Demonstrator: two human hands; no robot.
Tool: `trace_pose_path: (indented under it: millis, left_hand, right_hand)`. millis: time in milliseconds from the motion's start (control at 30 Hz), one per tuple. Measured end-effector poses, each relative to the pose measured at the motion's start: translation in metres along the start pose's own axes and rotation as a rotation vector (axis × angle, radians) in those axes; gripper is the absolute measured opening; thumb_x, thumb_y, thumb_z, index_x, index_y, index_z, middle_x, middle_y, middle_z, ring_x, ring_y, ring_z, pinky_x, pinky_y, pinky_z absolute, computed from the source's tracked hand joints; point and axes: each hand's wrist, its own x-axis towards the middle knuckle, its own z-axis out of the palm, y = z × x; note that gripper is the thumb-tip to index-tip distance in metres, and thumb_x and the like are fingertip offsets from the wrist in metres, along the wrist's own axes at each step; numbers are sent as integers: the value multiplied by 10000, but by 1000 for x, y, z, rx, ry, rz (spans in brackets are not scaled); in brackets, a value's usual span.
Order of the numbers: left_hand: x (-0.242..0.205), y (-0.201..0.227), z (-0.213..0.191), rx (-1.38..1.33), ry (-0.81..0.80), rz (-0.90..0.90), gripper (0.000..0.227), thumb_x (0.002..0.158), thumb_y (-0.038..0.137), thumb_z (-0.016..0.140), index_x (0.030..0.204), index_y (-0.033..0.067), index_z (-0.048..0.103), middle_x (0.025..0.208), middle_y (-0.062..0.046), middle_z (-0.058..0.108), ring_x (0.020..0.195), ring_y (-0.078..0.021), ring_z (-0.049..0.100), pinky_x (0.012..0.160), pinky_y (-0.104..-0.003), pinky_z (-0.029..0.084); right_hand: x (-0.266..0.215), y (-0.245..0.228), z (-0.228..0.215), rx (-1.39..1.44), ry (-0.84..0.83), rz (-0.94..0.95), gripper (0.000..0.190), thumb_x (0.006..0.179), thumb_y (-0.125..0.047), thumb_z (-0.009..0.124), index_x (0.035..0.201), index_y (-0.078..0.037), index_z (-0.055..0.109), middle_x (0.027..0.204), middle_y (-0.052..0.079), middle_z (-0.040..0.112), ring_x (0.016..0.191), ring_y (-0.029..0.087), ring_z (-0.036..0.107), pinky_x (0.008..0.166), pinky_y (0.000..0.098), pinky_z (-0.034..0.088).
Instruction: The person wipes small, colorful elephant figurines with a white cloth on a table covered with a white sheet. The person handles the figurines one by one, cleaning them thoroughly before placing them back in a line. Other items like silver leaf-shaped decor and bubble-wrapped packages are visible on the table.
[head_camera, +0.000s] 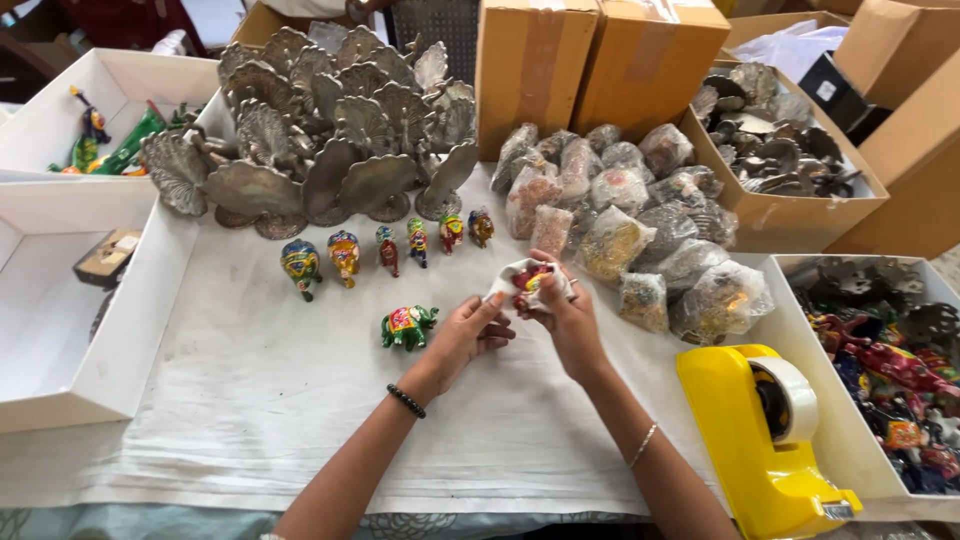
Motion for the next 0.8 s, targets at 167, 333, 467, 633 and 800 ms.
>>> trace_pose_path:
  millis: [167, 333, 467, 633, 800]
  left_hand:
    - [-9, 11, 9, 35, -37, 46, 534, 937, 426, 675, 1306, 71, 525, 1153, -48, 663, 981, -157, 690, 879, -320, 569]
    - [-9, 8, 8, 52, -8, 51, 561, 918, 396, 714, 1342, 67, 551, 1157, -32, 679, 1009, -132, 692, 909, -308, 567]
    - [-7, 7, 10, 114, -7, 48, 534, 905, 349, 741, 1335, 65, 604, 1157, -13, 699, 1015, -122, 685, 909, -304, 571]
    - [-15, 18, 19, 97, 30, 73, 524, 896, 311, 742, 1345, 84, 594, 1162, 6, 699, 1030, -125, 685, 902, -301, 565]
    - [-9, 10, 3, -87, 101, 87, 473, 936, 257, 710, 1349, 77, 567, 1183, -11, 683, 1066, -133, 682, 926, -312, 568]
  right_hand:
    - [-3, 6, 5, 98, 6, 152, 512, 975, -321, 650, 1420, -73, 603, 1140, 44, 723, 942, 104, 687, 790, 291, 598]
    - [-4, 7, 5, 17, 6, 136, 412, 951, -239, 699, 1328, -74, 678, 1064, 24, 743, 866, 80, 679, 721, 279, 582]
    - [3, 22, -7, -81, 96, 108, 244, 959, -139, 718, 1175, -44, 781, 911, 27, 759, 723, 79, 638, 595, 256, 495]
    - [-5, 8, 8, -288, 190, -76, 209, 953, -54, 690, 1135, -54, 793, 891, 18, 772, 720, 73, 663, 612, 249, 536]
    - [-14, -8, 17, -564, 234, -342, 274, 960, -46, 665, 1212, -101, 756, 1034, 46, 793, 809, 105, 721, 702, 263, 603]
